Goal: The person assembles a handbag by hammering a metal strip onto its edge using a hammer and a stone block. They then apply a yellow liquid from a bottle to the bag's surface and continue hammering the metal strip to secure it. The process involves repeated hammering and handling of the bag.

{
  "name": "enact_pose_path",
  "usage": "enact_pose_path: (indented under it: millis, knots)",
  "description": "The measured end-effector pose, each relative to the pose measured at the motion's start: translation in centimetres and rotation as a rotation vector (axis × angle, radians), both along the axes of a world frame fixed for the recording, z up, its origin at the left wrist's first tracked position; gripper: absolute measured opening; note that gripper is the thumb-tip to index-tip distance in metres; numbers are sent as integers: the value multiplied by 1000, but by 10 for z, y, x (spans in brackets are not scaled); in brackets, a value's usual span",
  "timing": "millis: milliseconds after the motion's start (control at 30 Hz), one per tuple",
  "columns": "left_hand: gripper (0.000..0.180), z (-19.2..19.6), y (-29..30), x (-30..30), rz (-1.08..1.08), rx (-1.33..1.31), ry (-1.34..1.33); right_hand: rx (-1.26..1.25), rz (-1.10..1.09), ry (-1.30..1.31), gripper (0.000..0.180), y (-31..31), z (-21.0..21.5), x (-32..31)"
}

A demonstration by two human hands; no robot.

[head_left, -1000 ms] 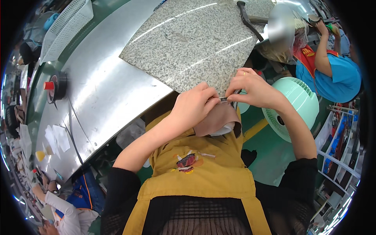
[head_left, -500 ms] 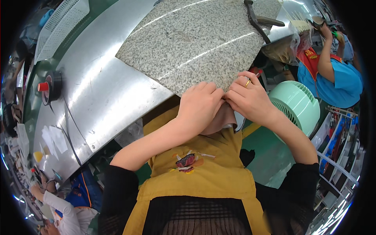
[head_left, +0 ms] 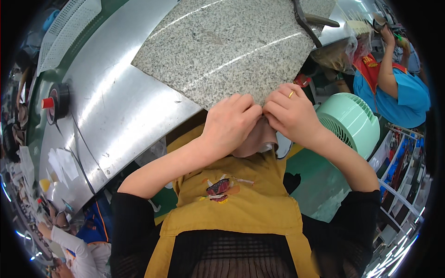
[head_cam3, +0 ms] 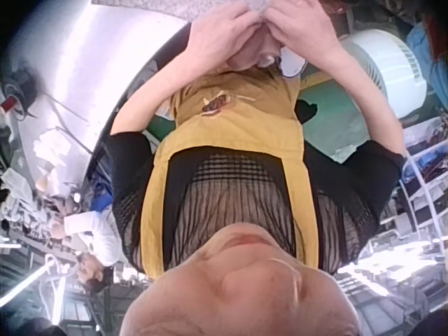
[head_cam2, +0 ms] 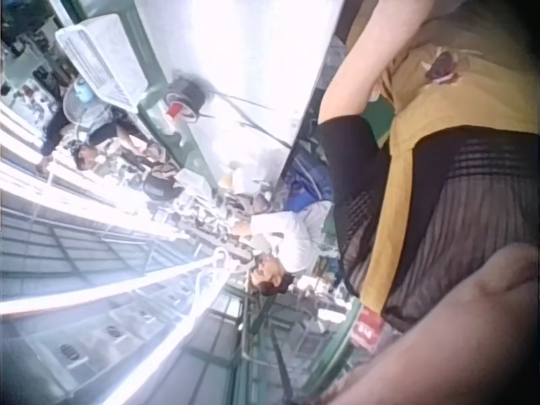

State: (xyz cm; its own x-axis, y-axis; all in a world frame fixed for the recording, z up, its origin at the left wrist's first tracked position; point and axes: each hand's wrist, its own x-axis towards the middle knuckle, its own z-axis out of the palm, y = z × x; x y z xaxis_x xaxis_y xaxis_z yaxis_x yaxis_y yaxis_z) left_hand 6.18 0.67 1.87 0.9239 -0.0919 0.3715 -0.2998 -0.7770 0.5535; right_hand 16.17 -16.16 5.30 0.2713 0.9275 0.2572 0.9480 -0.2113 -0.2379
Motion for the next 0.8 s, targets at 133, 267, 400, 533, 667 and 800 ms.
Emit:
enact_pose_path:
  millis: [133, 267, 400, 533, 667, 800]
  knots:
    - [10, 3, 7, -4, -41, -60, 86, 50, 78, -106, 16, -2, -6, -1]
    - [15, 5, 11, -1, -121, -40, 58, 56, 77, -88, 15, -7, -7, 2]
    - [24, 5, 14, -1, -155, 21, -30, 102, -74, 367, 19, -4, 26, 41]
    - [26, 3, 16, 0, -191, 7, -56, 182, -453, 445, 23, -15, 41, 133]
    - [29, 1, 18, 1, -263, 106, -75, -23, -383, -100, 40, -32, -8, 230]
    - [34, 1, 18, 2, -359, 214, -148, -289, -301, -220, 42, -37, -40, 278]
